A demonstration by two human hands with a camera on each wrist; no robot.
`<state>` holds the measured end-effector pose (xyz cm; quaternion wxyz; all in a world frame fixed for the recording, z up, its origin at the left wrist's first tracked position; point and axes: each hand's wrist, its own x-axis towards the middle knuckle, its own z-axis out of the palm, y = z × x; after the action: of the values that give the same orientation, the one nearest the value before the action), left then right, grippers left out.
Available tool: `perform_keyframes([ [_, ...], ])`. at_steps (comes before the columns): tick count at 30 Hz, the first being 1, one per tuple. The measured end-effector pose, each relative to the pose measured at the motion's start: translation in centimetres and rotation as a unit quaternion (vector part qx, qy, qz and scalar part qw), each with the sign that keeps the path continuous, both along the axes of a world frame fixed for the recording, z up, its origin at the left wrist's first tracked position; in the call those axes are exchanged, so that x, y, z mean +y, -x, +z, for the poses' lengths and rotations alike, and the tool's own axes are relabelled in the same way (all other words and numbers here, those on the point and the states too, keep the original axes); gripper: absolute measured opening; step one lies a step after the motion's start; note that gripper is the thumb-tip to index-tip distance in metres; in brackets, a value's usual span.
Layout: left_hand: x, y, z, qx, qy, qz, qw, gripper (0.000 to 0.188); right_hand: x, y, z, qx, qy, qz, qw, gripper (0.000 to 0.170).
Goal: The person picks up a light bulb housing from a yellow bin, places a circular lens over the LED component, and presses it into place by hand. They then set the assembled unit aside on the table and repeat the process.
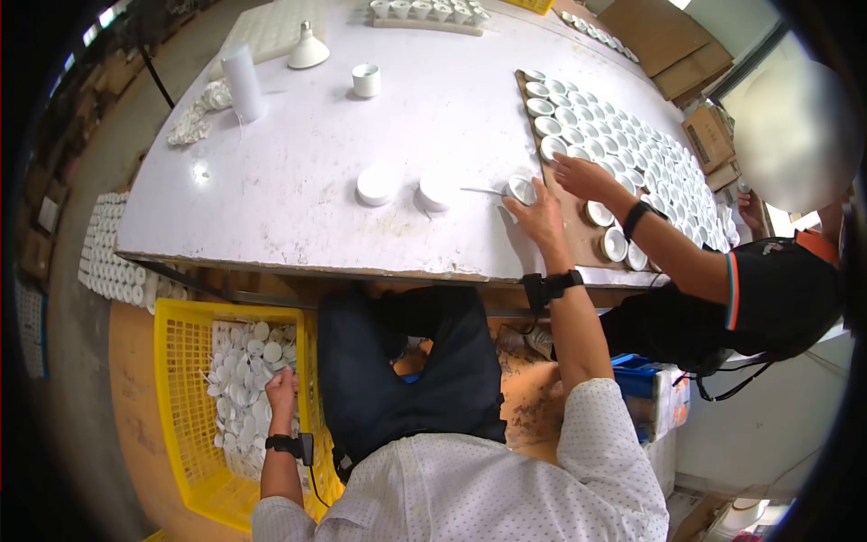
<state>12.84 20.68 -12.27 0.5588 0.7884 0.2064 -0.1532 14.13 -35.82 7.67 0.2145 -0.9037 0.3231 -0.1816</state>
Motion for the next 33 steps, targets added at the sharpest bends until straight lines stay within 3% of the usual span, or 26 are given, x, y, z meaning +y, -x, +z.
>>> perform_keyframes([
  [2,-2.3,-0.3,2.3,-0.002,-0.014,-0.085,0.996,0.026,-0.5,0.1,0.4,-0.025,-0.033,0.000,0.999,0.072],
  [4,-4.2,-0.3,4.0,-0.020,0.030,-0.100,0.994,0.023,-1.2,0.9,-0.1,-0.045,-0.070,-0.002,0.997,0.072],
  [6,-6.6,0.0,7.6,-0.026,0.099,-0.141,0.985,0.014,-2.0,2.8,-1.4,-0.153,0.001,-0.023,0.988,0.067],
  [10,-12.4,0.4,15.2,-0.073,0.232,-0.216,0.946,0.020,2.3,7.2,2.1,-0.207,0.104,-0.006,0.973,0.064],
  [12,-15.7,0.5,19.8,-0.168,0.226,-0.342,0.897,0.033,5.2,9.0,3.4,-0.232,0.042,0.114,0.965,0.064],
  [13,-17.1,0.5,21.2,-0.167,0.228,-0.349,0.893,0.033,6.8,9.7,3.7,-0.248,-0.004,0.176,0.953,0.065],
  [15,-19.5,0.4,23.0,-0.179,0.268,-0.397,0.859,0.052,10.0,10.3,4.5,-0.204,-0.096,0.273,0.935,0.070],
  [17,-20.8,0.3,22.5,-0.103,0.317,-0.437,0.835,0.065,12.4,10.3,4.1,-0.197,-0.096,0.394,0.893,0.074],
  [19,-21.6,0.9,22.2,0.023,0.425,-0.398,0.812,0.073,14.8,9.9,4.2,-0.186,-0.135,0.464,0.856,0.077],
  [21,-21.3,1.3,21.5,-0.037,0.369,-0.427,0.825,0.074,16.4,9.8,3.4,-0.150,-0.158,0.493,0.842,0.081],
  [22,-20.9,1.5,22.1,0.030,0.347,-0.407,0.844,0.075,17.1,9.6,3.0,-0.151,-0.159,0.490,0.844,0.081],
  [25,-19.4,1.7,20.4,0.012,0.370,-0.384,0.846,0.078,18.1,9.1,2.0,-0.166,-0.154,0.517,0.825,0.081],
  [30,-17.9,2.2,19.0,-0.041,0.359,-0.325,0.874,0.069,17.4,7.6,3.9,-0.031,-0.181,0.554,0.812,0.081],
  [31,-17.6,2.2,18.6,-0.045,0.369,-0.313,0.874,0.068,16.2,6.8,4.0,-0.043,-0.180,0.548,0.816,0.077],
  [32,-17.3,2.2,18.7,-0.010,0.377,-0.298,0.877,0.068,14.8,6.2,4.1,-0.047,-0.175,0.493,0.851,0.066],
  [33,-17.1,2.2,18.8,0.027,0.388,-0.285,0.876,0.067,14.1,5.2,4.2,-0.041,-0.270,0.360,0.892,0.053],
])
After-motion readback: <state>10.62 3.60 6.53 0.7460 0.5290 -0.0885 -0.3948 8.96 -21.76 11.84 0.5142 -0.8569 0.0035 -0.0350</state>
